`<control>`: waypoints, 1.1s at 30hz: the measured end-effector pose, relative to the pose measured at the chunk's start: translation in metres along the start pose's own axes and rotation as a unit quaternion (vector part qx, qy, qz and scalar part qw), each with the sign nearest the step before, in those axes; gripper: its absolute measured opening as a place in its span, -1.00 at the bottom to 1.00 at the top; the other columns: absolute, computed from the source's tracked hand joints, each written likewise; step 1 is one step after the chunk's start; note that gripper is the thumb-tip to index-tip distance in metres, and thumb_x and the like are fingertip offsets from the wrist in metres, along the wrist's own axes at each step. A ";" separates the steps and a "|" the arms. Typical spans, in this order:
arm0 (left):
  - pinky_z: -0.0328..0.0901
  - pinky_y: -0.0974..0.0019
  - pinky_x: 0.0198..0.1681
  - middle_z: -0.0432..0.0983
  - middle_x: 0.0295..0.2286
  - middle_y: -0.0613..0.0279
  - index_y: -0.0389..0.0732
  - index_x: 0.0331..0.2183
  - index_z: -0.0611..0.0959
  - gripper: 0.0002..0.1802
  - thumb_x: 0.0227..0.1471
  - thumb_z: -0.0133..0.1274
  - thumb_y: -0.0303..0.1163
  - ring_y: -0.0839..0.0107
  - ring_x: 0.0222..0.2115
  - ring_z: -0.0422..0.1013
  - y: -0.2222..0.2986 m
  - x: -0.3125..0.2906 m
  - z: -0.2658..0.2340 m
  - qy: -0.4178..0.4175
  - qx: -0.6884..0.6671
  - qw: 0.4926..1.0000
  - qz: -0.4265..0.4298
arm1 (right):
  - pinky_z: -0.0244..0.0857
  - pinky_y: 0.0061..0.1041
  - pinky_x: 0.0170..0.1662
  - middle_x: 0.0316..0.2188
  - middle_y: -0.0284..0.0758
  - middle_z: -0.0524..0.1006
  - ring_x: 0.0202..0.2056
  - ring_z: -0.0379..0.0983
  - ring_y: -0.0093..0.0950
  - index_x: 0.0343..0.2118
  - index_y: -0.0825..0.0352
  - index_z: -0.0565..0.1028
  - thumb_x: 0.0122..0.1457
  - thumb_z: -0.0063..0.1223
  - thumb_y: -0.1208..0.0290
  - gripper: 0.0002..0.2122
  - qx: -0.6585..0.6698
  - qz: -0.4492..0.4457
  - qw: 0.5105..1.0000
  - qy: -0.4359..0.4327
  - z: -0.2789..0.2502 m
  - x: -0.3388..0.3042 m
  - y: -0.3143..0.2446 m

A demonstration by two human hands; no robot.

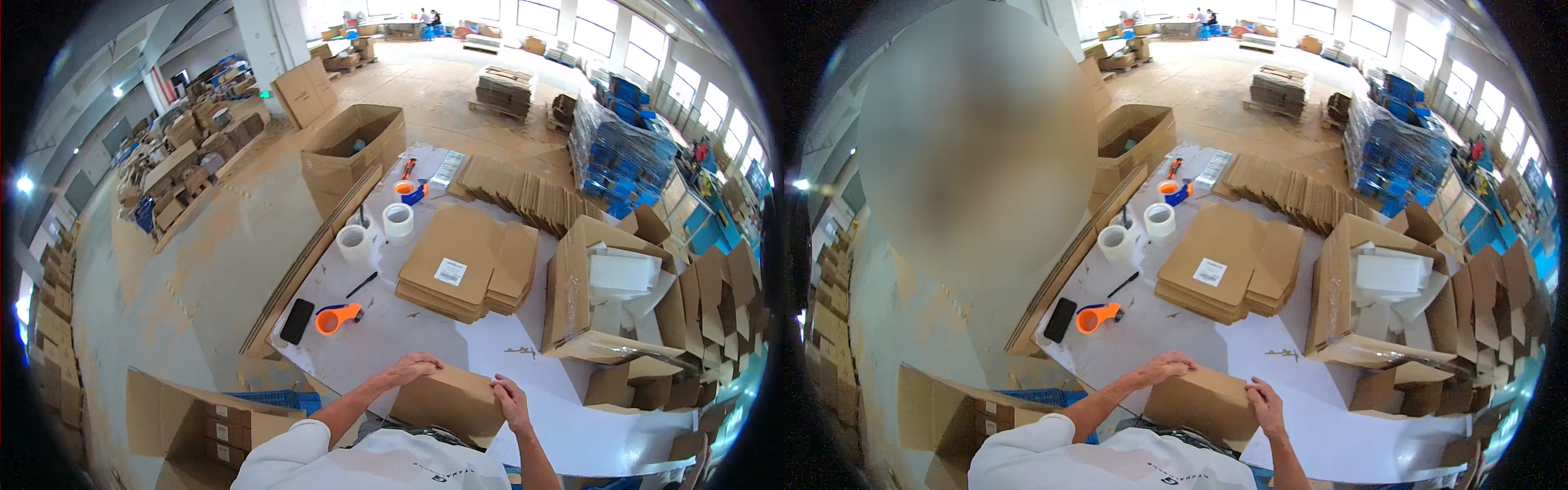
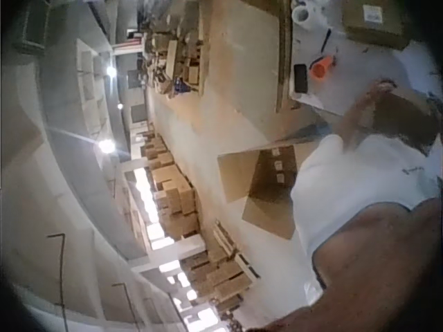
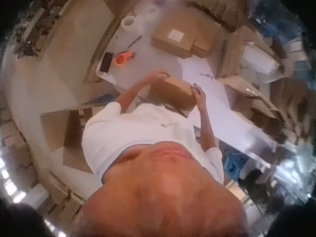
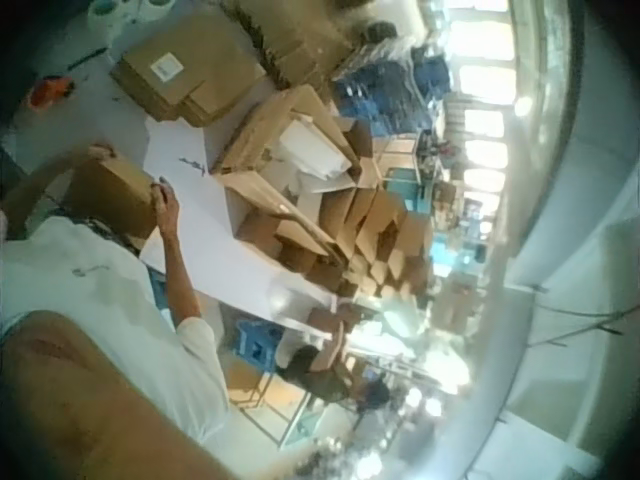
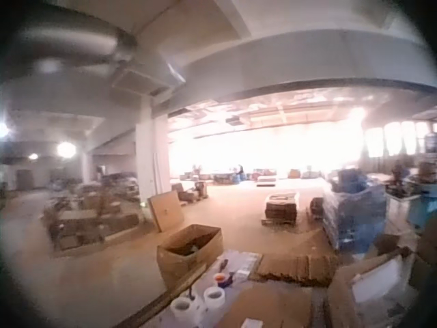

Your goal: The person places a packed box into a large cardboard carton, folds flat cardboard into a small box, inserts pouches and foam sheets into it, and closes the box before placing it into the carton.

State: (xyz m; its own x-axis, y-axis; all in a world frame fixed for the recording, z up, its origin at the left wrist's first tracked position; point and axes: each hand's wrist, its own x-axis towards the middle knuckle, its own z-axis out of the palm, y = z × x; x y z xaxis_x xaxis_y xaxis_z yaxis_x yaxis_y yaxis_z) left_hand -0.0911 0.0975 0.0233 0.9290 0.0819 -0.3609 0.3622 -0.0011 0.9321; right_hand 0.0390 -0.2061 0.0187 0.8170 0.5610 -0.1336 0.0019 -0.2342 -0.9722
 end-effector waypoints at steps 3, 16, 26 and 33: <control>0.11 0.21 0.19 0.39 0.05 0.11 -0.19 -0.05 0.62 -0.45 0.02 0.10 -0.01 0.23 0.13 0.21 0.004 -0.003 -0.006 -0.038 0.116 0.992 0.040 | 0.24 -0.38 0.13 0.12 -0.06 0.40 0.12 0.34 -0.31 -0.11 0.36 0.57 0.10 0.19 0.28 -0.66 -0.007 0.023 0.993 -0.112 -0.008 -0.003 -0.016; 0.09 0.13 0.22 0.20 0.18 -0.08 -0.20 -0.10 0.66 -0.35 0.00 0.07 0.16 0.04 0.17 0.16 0.025 -0.016 -0.013 -0.172 0.290 0.941 0.016 | 0.32 -0.41 0.02 -0.01 -0.20 0.53 0.01 0.42 -0.39 -0.22 0.38 0.62 0.11 0.22 0.20 -0.68 -0.117 0.080 0.962 -0.234 -0.008 0.000 -0.046; 0.27 0.24 0.08 0.35 -0.02 0.22 -0.15 0.11 0.42 -0.24 -0.22 0.24 -0.42 0.33 0.01 0.32 -0.026 -0.019 -0.022 0.084 -0.112 0.988 0.071 | 0.15 -0.29 0.21 0.20 -0.05 0.25 0.24 0.16 -0.20 0.21 0.31 0.23 0.05 0.26 0.05 -0.27 0.030 -0.004 0.999 0.028 -0.006 -0.015 -0.032; 0.36 0.24 0.00 0.42 -0.07 0.15 -0.27 0.07 0.41 -0.41 -0.01 0.12 -0.33 0.32 -0.08 0.42 0.013 0.001 -0.064 0.191 -0.277 0.930 0.149 | 0.44 -0.47 -0.29 -0.17 -0.21 0.52 -0.37 0.53 -0.49 0.20 0.23 0.22 0.16 0.18 0.27 -0.43 0.074 0.068 0.993 0.068 0.007 -0.025 0.010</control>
State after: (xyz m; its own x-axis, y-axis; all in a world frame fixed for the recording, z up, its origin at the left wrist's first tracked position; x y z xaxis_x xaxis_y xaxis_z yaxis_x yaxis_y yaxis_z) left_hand -0.0901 0.1609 0.0369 0.8483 0.5092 -0.1452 -0.1009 0.4246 0.8998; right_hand 0.0143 -0.2169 0.0107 0.8741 0.4178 -0.2477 -0.1901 -0.1751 -0.9660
